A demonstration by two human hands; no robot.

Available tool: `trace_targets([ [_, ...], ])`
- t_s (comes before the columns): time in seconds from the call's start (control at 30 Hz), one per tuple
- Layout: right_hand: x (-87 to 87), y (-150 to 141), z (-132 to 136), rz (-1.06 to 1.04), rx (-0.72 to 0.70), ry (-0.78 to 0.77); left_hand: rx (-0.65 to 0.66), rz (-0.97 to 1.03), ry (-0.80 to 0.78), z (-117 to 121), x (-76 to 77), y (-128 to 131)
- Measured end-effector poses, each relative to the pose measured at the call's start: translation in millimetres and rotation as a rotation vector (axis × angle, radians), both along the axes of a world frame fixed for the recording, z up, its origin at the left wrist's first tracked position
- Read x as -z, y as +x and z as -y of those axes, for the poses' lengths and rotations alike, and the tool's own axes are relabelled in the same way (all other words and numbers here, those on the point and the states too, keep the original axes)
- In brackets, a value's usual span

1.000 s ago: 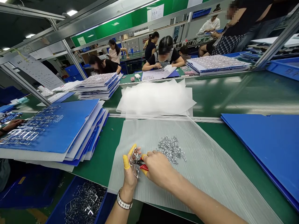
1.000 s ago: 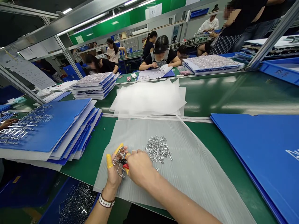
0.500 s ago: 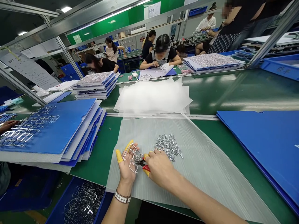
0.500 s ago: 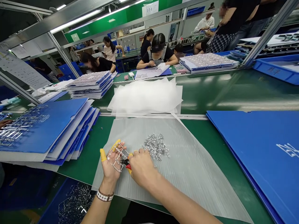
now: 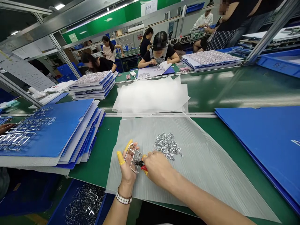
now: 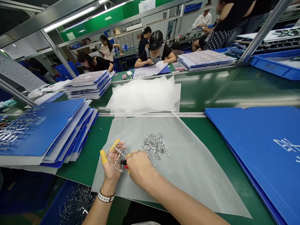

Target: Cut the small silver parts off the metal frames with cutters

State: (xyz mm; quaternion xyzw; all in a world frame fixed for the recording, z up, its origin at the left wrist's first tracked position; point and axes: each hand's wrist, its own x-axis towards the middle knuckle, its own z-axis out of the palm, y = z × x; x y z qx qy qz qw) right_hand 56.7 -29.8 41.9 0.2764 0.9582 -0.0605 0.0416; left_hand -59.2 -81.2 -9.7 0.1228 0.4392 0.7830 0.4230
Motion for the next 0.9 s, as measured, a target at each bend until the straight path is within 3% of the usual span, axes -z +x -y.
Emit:
trace_targets([
  [0.33,-7.8,5,-14,-0.026,0.124,0.028,0.017,0.084,0.004,2,-7.9,-2],
  [0.57,2.6,3,-18,-0.044,0.130,0.041,0.026,0.022,0.026,3,-9.1,4],
  [0.9,2.2,5,-20,-0.060,0.124,0.054,0.045,-0.103,0.032,3,-6.4,7],
])
